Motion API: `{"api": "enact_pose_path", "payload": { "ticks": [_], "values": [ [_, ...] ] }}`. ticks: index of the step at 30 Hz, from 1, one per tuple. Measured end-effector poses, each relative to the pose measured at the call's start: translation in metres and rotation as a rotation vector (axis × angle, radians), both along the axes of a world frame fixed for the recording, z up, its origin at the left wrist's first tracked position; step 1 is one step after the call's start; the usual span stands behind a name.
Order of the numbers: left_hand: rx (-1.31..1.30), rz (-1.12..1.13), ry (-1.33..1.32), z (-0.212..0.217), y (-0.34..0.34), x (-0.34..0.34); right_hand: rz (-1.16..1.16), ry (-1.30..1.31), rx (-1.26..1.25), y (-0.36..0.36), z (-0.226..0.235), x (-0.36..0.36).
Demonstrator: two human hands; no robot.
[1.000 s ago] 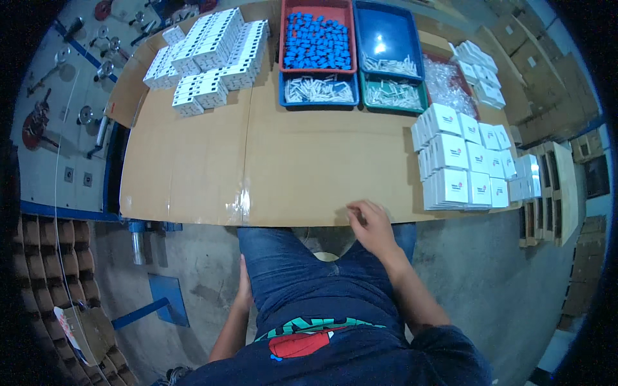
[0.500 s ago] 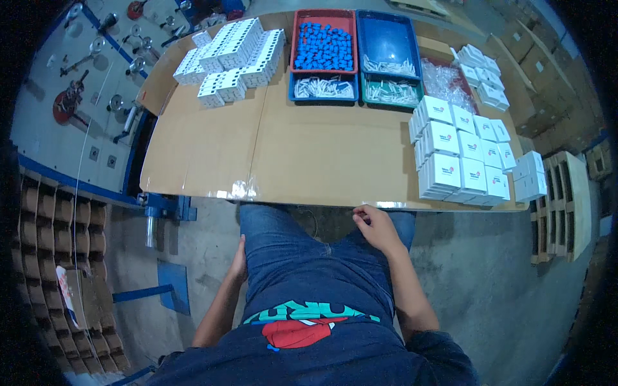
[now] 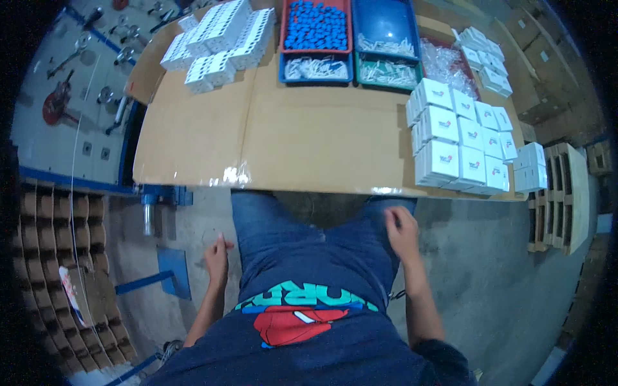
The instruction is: The recorder is assembling and packing small electronic components into white boxes at a factory workbench.
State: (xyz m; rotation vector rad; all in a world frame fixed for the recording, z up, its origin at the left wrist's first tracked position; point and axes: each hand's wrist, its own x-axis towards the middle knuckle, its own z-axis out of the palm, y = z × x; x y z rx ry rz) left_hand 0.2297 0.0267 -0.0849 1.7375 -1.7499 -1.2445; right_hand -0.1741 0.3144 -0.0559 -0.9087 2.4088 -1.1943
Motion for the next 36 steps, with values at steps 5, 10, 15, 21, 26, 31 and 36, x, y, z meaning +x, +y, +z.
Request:
{"api": "enact_pose_path", "payload": {
  "ticks": [5, 10, 15, 21, 26, 31, 36],
  "values": [
    [0.070, 0.030, -0.184, -0.020, -0.008, -0.030, -0.517, -0.369, 0.171, 0.160, -0.153, 0.058],
    [-0.178, -0.269, -0.223, -0.007, -0.043, -0.074, -0.270, -0.695, 0.010, 0.278, -0.287, 0.163],
    [-0.164, -1.134, -0.189, 0.023, -0.056, -0.175, -0.466, -0.946, -0.071, 0.250, -0.223, 0.152],
    [0.610, -1.625, -0.162, -0.157, 0.028, -0.186, -0.633, -1.220, -0.178, 0.232, -0.147, 0.122],
    [0.771, -1.781, -0.433, -0.182, 0.102, -0.179, -0.754, -1.057, 0.151, 0.184, -0.085, 0.046],
    [0.802, -1.876, -0.343, -0.191, 0.124, -0.166, -0.543, -0.380, 0.955, 0.133, -0.032, 0.015],
    [0.708, -1.874, -0.466, -0.223, 0.149, -0.114, 0.027, -0.073, 0.776, 0.005, 0.022, -0.014]
  ]
}}
